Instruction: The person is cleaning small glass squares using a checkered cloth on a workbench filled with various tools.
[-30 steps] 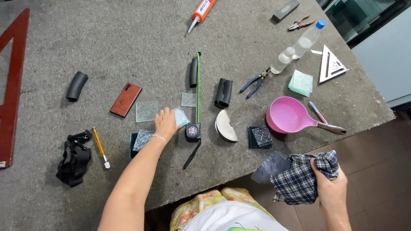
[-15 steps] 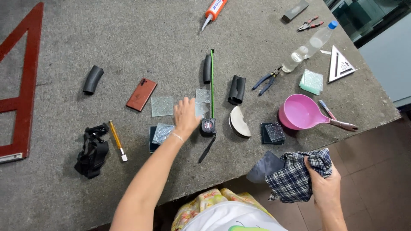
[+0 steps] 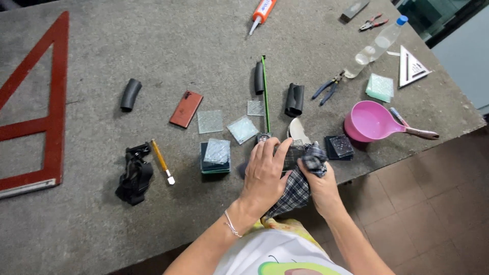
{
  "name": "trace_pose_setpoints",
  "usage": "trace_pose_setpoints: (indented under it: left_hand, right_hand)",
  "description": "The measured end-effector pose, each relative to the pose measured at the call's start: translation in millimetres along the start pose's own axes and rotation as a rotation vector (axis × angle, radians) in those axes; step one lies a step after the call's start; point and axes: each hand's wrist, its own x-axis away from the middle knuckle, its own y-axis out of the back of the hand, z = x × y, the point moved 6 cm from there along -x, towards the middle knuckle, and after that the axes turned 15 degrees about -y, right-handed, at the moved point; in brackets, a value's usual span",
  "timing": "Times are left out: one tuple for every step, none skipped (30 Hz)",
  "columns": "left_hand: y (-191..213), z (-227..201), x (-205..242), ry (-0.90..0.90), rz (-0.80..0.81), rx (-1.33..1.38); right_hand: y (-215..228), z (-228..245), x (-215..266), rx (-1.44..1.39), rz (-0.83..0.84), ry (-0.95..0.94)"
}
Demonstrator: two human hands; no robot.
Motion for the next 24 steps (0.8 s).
trace_pose_setpoints:
  left_hand:
    - [8,-1,5,-0.013,-0.01,-0.028]
    - [15,-2,10,-0.026,-0.019,-0.055]
    - [26,-3,14,-0.023,-0.018,-0.068]
    - [37,3,20,0.095,-0.095,0.174]
    - [46,7,27,0.213,-0.169,0.419]
    - [38,18,40,0.217,-0.167,0.409]
    - [26,32,54,0.311,-0.24,0.607]
    - [13,46,68,0.406,-0.313,0.805]
    - [14,40,71,0.4,-0.308,0.803]
    - [15,36,76,0.438,-0.373,0.896]
    - [15,31,81,0.479,-0.437,0.993]
    - [22,25,82,0.478,-0.43,0.995]
    - [23,22,86,0.589,-0.432,1.068]
    - [25,19,90,0.702,-0.433,1.138]
    - [28,20,89,0.704,-0.424,1.144]
    - [31,24,93,0.79,-0.502,1.185]
    - [33,27,97,0.878,-0.583,1.224]
    - [34,32,99,0.882,-0.576,1.228]
    - [35,37,100,0.867,-0.549,1.228]
    - [37,43,100,0.852,-0.522,1.228]
    - [40,37,99,0.855,-0.519,1.232]
    - [39,26,94,0.787,-0.348,1.255]
    - [38,13,88,0.714,-0.176,1.274]
    - [42,8,89,0.715,-0.171,1.28]
  right_hand:
    - [-11,10,10,-0.083,-0.013,0.029]
    - [-22,19,20,-0.166,-0.026,0.057]
    - [-24,11,17,-0.17,-0.013,0.058]
    - [-25,2,14,-0.19,-0.003,0.052]
    - [-27,-8,12,-0.21,0.004,0.043]
    - [-30,-19,8,-0.215,0.013,0.04]
    - [-32,-30,4,-0.19,0.015,0.03]
    - [-33,-40,0,-0.166,0.018,0.021]
    - [-38,-47,-1,-0.173,0.016,0.024]
    - [-43,-55,-4,-0.137,0.009,0.018]
    - [-47,-63,-4,-0.099,-0.001,0.008]
    - [-44,-61,3,-0.104,-0.006,0.007]
    - [-47,-54,10,-0.057,0.076,0.075]
    - [-50,-48,17,-0.01,0.157,0.142]
    - [-46,-46,18,-0.012,0.149,0.138]
    - [-37,-44,18,0.041,0.028,0.143]
    - [-27,-42,19,0.097,-0.091,0.147]
    - [-22,-40,24,0.098,-0.098,0.142]
    - [-17,-31,30,0.176,-0.14,0.231]
    - [-13,-23,37,0.254,-0.183,0.321]
    - [-20,-22,40,0.256,-0.186,0.317]
    - [-38,-13,50,0.409,-0.066,0.529]
    - [-56,-8,63,0.563,0.057,0.736]
    - [-59,-10,64,0.567,0.052,0.732]
